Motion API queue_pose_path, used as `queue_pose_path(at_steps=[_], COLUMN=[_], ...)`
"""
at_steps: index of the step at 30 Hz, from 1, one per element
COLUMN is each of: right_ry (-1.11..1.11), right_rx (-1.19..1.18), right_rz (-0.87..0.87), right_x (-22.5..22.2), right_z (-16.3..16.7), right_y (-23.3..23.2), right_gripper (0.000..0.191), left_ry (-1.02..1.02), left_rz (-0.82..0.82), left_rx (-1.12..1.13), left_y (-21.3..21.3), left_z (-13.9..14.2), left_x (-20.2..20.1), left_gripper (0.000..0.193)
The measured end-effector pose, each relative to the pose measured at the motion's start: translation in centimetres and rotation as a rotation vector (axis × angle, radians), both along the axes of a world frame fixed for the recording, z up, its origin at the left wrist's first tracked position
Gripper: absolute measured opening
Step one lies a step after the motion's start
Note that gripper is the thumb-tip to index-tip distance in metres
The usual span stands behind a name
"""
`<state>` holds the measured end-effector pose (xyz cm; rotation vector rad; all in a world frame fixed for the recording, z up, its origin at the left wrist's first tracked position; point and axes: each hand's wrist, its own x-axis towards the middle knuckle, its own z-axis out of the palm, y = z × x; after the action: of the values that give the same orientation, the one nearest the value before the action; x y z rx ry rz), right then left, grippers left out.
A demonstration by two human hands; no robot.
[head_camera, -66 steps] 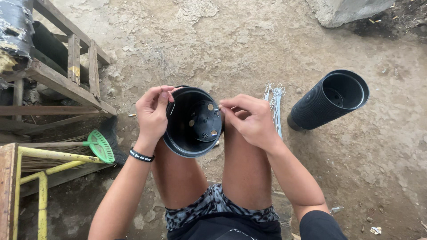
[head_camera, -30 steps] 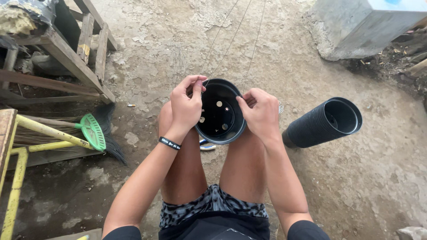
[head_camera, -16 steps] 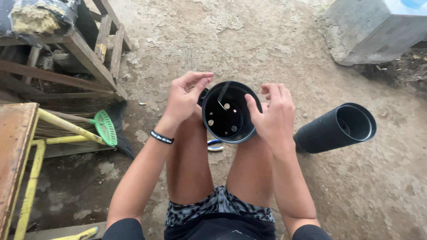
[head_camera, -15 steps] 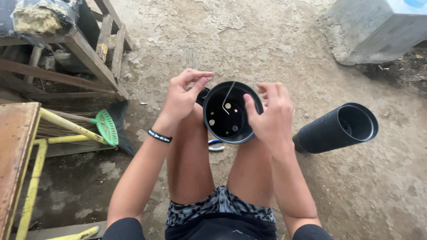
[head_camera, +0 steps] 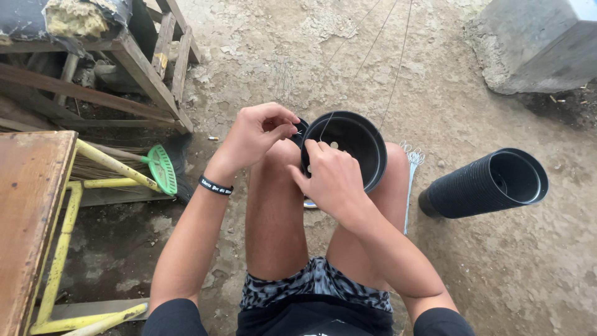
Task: The person sits on the ground and threads metal wire through holes in black plastic planters. They use pliers to bend and secure the wire, creating a hanging loop. The person repeats this process for multiple planters.
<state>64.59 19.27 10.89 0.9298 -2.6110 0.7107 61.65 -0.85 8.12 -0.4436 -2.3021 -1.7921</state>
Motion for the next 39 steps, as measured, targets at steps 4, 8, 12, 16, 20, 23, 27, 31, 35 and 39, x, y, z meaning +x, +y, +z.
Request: queue_pose_path(at_steps=[4, 8, 12, 16, 20, 23, 27, 31, 35, 39], right_ry=[-0.033, -0.058, -0.11, -0.149, 0.039, 0.068, 0.044, 0.04, -0.06, -0.149], right_rx=[-0.022, -0.087, -0.188, -0.249, -0.139, -0.151, -0.14, -0.099, -0.192, -0.258], right_rz=[0.03, 0.053, 0.089, 0.003, 0.055, 0.076, 0.056, 0.018, 0.072, 0.103], right_x=[0.0, 0.5, 0.8, 0.0, -0.5, -0.7, -0.8, -0.7, -0.8, -0.9], right_z=[-0.2, 0.4, 1.2, 1.6, 1.7, 1.5, 1.4, 1.3, 0.9, 0.4], right_y=[0.7, 2.4, 4.5, 5.7, 6.7, 6.9, 6.8, 6.9, 6.8, 6.8], right_gripper=[0.024, 0.023, 0.021, 0.021, 0.016, 0.017, 0.017, 0.017, 0.017, 0.018], left_ry=[0.011, 0.112, 0.222, 0.229, 0.255, 0.252, 0.246, 0.254, 0.256, 0.254], left_rz=[-0.012, -0.034, 0.053, 0.044, 0.079, 0.081, 0.076, 0.075, 0.087, 0.104], left_rx=[-0.078, -0.133, -0.186, -0.123, -0.134, -0.146, -0.136, -0.147, -0.164, -0.169], left_y=[0.2, 1.3, 2.8, 4.1, 4.6, 4.8, 4.9, 4.9, 4.9, 5.1], left_z=[0.8, 1.7, 1.9, 1.9, 1.6, 1.4, 1.2, 0.9, 0.7, 0.5], left_x=[0.7, 1.5, 2.7, 2.5, 2.3, 2.2, 2.2, 2.2, 2.2, 2.2], left_gripper=[0.012, 0.014, 0.017, 0.016, 0.015, 0.015, 0.016, 0.018, 0.019, 0.019])
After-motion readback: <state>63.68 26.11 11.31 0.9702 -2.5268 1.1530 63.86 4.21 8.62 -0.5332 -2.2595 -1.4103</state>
